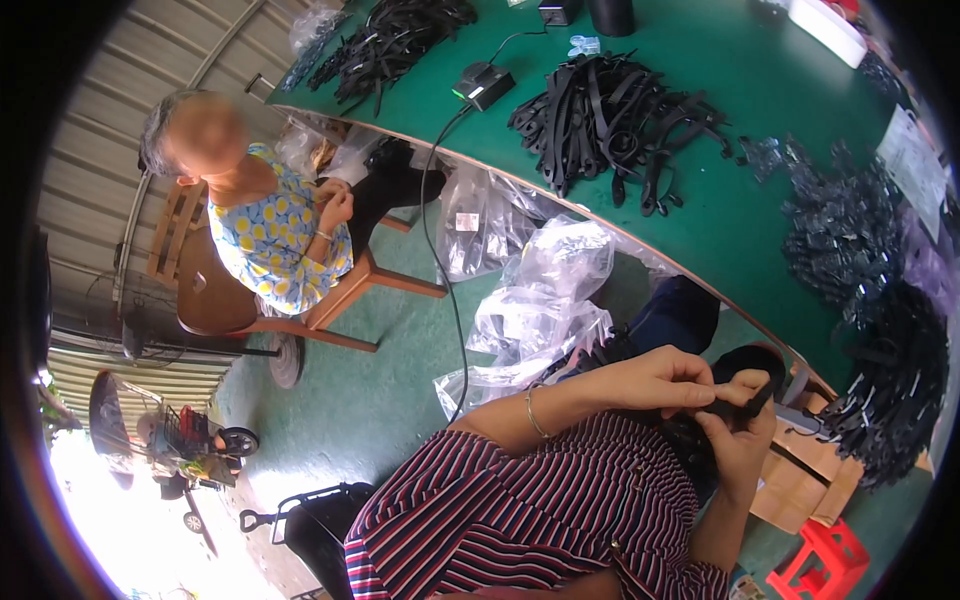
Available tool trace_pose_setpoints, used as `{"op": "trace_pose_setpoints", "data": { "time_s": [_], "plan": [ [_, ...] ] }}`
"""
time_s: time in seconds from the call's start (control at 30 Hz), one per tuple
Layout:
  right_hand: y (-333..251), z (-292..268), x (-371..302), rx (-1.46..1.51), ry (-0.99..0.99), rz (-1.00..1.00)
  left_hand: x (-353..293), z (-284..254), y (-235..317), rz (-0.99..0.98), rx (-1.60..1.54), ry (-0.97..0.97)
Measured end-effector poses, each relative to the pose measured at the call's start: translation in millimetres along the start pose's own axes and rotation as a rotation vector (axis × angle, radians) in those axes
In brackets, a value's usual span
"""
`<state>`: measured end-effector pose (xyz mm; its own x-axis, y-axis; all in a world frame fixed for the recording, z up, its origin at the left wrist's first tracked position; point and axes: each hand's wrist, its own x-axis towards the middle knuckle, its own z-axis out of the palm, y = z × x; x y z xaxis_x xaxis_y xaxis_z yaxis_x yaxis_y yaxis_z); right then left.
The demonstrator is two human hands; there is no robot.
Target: The person assembles small black plastic straps and buckle components by hand at a factory workbench.
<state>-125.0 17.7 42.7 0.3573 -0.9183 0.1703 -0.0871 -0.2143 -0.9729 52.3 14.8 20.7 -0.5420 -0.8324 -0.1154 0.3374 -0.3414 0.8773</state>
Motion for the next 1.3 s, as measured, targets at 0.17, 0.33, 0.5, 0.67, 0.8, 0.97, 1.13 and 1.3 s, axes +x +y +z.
{"op": "trace_pose_setpoints", "data": {
  "time_s": [0.17,0.33,0.5,0.67,0.8,0.97,1.13,1.3],
  "plan": [
    [5,-3,-2,0.041,-0.012,0.138,0,-7,-2,-0.056,0.141,-0.027],
    [15,-5,-4,0.108,0.018,0.155,1,-6,-4,-0.036,0.114,-0.035],
    [15,-4,-4,0.249,0.051,0.190,2,-4,-8,-0.007,-0.024,-0.058],
    [27,-6,-7,0.365,0.068,0.123,5,-2,-9,0.012,-0.121,-0.086],
    [25,-2,-5,0.351,0.087,0.128,7,-3,-13,-0.016,-0.203,-0.050],
    [27,-4,-7,0.225,0.173,0.097,9,-5,-18,-0.019,-0.403,-0.003],
    [26,-2,-3,0.144,0.185,0.091,14,0,-26,0.036,-0.713,0.106],
    [32,2,-5,0.018,0.180,0.056,17,1,-33,0.090,-0.933,0.178]
  ]
}}
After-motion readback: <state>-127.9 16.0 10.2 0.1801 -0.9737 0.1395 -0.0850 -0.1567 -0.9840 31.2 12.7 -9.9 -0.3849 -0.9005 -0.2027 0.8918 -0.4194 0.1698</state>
